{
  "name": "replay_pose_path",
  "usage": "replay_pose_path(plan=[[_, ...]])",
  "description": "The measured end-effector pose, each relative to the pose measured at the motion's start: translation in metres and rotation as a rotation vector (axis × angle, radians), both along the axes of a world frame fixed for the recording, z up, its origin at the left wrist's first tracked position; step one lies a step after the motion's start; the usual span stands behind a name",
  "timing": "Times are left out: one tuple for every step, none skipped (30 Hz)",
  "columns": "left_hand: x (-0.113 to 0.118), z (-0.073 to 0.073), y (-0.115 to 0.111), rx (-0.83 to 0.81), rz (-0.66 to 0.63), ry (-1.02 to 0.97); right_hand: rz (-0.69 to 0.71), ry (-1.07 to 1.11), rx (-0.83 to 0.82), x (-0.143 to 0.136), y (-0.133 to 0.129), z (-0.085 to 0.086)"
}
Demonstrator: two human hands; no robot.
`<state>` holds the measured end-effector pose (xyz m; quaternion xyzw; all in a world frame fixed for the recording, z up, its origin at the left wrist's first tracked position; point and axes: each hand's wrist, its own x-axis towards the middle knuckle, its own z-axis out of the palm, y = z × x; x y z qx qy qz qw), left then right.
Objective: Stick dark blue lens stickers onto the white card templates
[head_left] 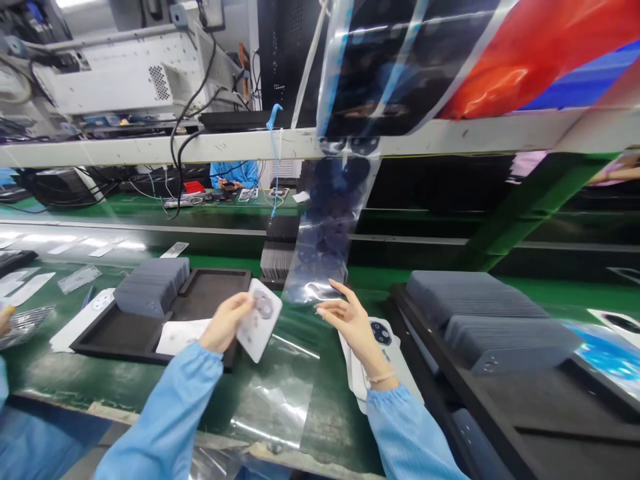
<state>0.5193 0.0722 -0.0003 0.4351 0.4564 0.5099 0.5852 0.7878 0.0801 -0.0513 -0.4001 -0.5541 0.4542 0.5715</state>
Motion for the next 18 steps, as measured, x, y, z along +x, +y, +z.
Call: replay_pose_path(plan=[[0.017, -0.003, 0.006, -0.022, -0.098, -0.063, 0.007, -0.040, 0.033, 0.001, -0.006, 0.003], [0.032, -0.006, 0.011, -0.041, -0.181, -0.109, -0.012, -0.105, 0.081, 0.002, -0.011, 0.005], [0.044, -0.008, 0.015, -0.053, -0.245, -0.137, -0.075, -0.199, 0.144, 0.002, -0.016, 0.008], [0.054, -0.009, 0.019, -0.058, -0.291, -0.153, -0.183, -0.318, 0.216, 0.001, -0.020, 0.012], [0.062, -0.010, 0.021, -0.058, -0.322, -0.160, -0.319, -0.452, 0.291, 0.000, -0.023, 0.016], [0.067, -0.010, 0.022, -0.052, -0.345, -0.165, -0.452, -0.589, 0.366, -0.003, -0.025, 0.020], [0.071, -0.009, 0.023, -0.042, -0.368, -0.172, -0.550, -0.717, 0.434, -0.005, -0.026, 0.025], [0.073, -0.009, 0.023, -0.030, -0.394, -0.184, -0.596, -0.824, 0.494, -0.008, -0.025, 0.029], [0.074, -0.008, 0.023, -0.013, -0.417, -0.196, -0.587, -0.903, 0.549, -0.011, -0.024, 0.033], [0.074, -0.008, 0.023, 0.010, -0.435, -0.207, -0.542, -0.953, 0.602, -0.014, -0.021, 0.037], [0.073, -0.008, 0.023, 0.037, -0.449, -0.210, -0.495, -0.975, 0.650, -0.016, -0.018, 0.040], [0.072, -0.008, 0.023, 0.062, -0.459, -0.203, -0.462, -0.975, 0.691, -0.018, -0.015, 0.042], [0.070, -0.008, 0.023, 0.083, -0.462, -0.189, -0.445, -0.960, 0.726, -0.019, -0.012, 0.042], [0.068, -0.008, 0.023, 0.097, -0.464, -0.167, -0.441, -0.938, 0.754, -0.020, -0.009, 0.042], [0.066, -0.009, 0.024, 0.104, -0.466, -0.144, -0.446, -0.916, 0.775, -0.021, -0.008, 0.040], [0.064, -0.010, 0.024, 0.105, -0.468, -0.124, -0.455, -0.897, 0.792, -0.022, -0.007, 0.038], [0.063, -0.012, 0.024, 0.103, -0.471, -0.113, -0.467, -0.880, 0.812, -0.023, -0.007, 0.034], [0.062, -0.013, 0.024, 0.101, -0.470, -0.115, -0.480, -0.864, 0.832, -0.024, -0.007, 0.030]])
